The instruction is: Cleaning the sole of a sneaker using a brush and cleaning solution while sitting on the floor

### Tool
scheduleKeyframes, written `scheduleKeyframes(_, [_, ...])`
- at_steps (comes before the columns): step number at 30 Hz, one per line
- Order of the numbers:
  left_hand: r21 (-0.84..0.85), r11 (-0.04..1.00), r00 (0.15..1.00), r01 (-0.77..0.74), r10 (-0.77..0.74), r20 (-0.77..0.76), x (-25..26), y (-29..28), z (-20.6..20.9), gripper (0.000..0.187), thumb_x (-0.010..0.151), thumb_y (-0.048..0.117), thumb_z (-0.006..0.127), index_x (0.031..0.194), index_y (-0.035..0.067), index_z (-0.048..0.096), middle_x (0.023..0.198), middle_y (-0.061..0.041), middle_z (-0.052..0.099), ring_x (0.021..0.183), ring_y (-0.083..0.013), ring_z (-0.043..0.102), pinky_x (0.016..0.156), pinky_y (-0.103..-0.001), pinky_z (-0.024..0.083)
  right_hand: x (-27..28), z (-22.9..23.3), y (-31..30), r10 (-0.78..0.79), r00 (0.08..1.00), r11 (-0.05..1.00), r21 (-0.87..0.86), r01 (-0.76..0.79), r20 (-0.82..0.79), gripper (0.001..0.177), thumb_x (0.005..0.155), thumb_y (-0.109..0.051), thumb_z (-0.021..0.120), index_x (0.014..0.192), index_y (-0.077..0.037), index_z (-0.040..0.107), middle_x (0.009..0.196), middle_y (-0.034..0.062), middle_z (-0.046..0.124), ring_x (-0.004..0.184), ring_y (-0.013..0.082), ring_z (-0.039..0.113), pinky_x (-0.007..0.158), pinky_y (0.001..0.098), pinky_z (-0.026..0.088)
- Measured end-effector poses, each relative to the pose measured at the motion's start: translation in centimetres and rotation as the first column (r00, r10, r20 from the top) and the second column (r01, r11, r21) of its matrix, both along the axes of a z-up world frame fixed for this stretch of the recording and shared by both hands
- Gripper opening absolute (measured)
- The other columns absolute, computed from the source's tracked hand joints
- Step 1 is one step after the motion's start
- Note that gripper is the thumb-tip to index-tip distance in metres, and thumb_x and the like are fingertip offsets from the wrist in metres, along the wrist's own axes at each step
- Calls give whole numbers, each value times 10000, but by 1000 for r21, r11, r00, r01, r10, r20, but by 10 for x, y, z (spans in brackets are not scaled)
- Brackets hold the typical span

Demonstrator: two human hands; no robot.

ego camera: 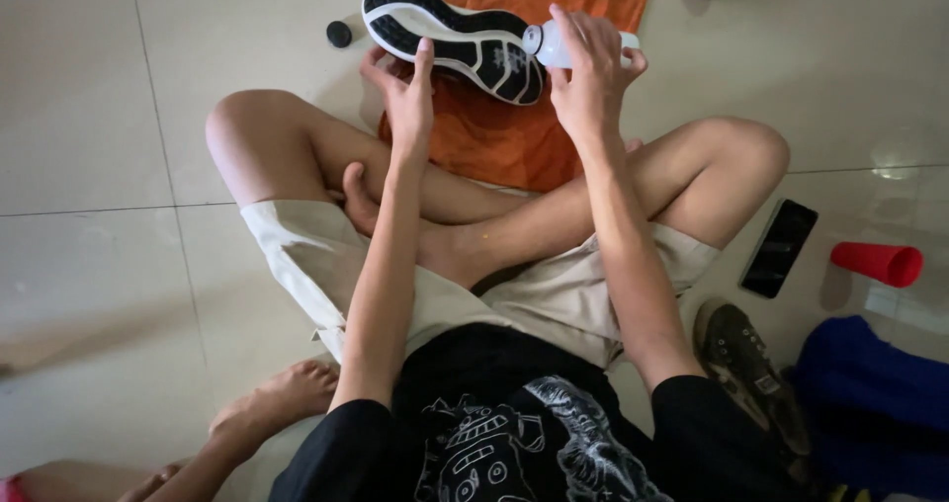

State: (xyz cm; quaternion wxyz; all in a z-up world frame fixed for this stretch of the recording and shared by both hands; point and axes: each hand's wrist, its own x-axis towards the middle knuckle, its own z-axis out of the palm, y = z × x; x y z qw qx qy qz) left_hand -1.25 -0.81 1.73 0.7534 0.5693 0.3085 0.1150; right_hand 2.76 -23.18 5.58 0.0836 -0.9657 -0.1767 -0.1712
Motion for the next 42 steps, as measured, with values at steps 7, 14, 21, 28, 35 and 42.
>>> scheduleKeyframes(7, [47,994,990,-95,90,109,16,1,-45,641,874,420,743,1275,118,345,1213,-115,627,1061,-178,661,911,-301,546,11,-13,-9,-48,994,981,185,65,-94,805,770,-88,871,1462,-310,523,1413,-15,614,1296,183,566,880,428,282])
scheduleKeyframes(14, [-70,995,997,-67,68,22,9,-3,-21,649,842,395,732,1286,136,337,1219,-168,655,1077,-203,646,922,-319,510,25,-21,-47,-244,955,715,634,294,-167,640,813,-176,884,1333,-221,514,1213,61,745,1055,282,752,920,431,571])
scheduleKeyframes(21, [-129,989,992,-76,88,89,12,-3,-34,636,882,322,730,1330,140,316,1300,-197,637,1153,-213,635,1006,-318,488,29,-36,-61,-408,873,598,646,475,-265,657,773,-180,908,1271,-92,487,1269,203,681,1145,395,671,970,425,496])
scheduleKeyframes(28, [29,998,990,-64,59,126,11,-5,-31,799,962,271,788,1456,10,217,1360,-283,427,1289,-362,487,1114,-502,422,25,-21,-52,-387,853,557,649,518,-350,677,837,-169,876,1375,-79,474,1338,268,605,1289,483,544,1091,592,435])
scheduleKeyframes(35, [-37,999,999,-29,30,39,16,-3,-38,831,943,331,796,1470,106,193,1313,-208,481,1189,-307,562,960,-487,502,22,-9,-43,-435,784,492,612,619,-444,709,811,-214,855,1396,-94,474,1349,260,607,1290,468,550,1084,588,445])
scheduleKeyframes(42, [0,999,995,-32,32,-96,18,-2,-37,836,907,374,807,1463,145,226,1340,-176,506,1173,-300,583,852,-450,574,25,-9,-40,-431,776,496,598,630,-459,726,799,-238,855,1411,-94,493,1328,257,627,1273,449,580,1074,565,468])
